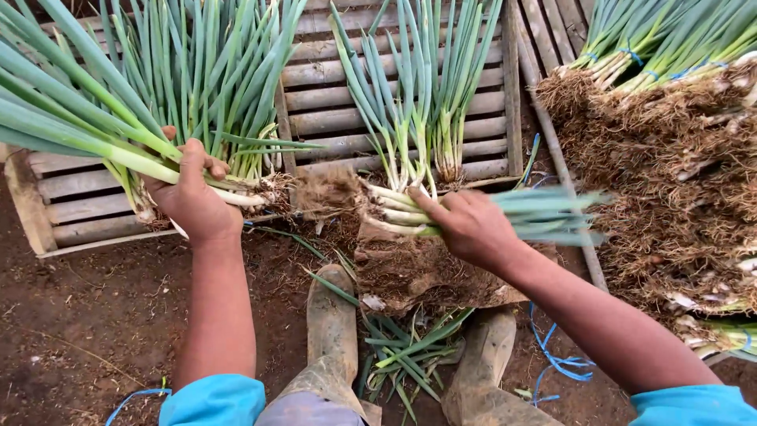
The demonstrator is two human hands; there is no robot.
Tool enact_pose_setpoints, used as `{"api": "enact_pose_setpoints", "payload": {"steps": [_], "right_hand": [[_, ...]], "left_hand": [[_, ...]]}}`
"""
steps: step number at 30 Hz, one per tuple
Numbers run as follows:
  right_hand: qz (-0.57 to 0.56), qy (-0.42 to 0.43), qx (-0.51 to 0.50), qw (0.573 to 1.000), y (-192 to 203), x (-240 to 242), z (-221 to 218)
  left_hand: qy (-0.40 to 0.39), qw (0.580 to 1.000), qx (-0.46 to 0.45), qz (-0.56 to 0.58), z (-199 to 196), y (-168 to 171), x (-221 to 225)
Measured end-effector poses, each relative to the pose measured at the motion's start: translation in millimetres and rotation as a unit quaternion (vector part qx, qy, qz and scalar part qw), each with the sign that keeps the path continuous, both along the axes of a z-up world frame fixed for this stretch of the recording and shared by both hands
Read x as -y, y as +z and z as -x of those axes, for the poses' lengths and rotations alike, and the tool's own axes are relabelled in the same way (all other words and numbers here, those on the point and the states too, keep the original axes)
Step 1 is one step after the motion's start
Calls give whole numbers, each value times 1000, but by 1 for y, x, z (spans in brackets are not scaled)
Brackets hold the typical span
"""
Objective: Cleaning and preparing green onions by removing dirt and outer layers from the stalks
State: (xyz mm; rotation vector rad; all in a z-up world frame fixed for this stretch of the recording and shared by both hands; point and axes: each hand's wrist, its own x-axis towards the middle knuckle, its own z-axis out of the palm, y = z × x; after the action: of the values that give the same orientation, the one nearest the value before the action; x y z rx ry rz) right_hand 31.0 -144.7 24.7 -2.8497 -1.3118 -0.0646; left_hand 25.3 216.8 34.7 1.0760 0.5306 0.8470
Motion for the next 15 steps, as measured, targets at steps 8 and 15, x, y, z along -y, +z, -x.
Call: {"api": "enact_pose_setpoints", "payload": {"steps": [8,15], "right_hand": [[62,-40,-132,988,-25,12,2],[125,-7,-51,991,3,3,7]], "left_hand": [[-42,997,31,-53,3,1,9],[-61,996,12,-71,1,-24,5]]}}
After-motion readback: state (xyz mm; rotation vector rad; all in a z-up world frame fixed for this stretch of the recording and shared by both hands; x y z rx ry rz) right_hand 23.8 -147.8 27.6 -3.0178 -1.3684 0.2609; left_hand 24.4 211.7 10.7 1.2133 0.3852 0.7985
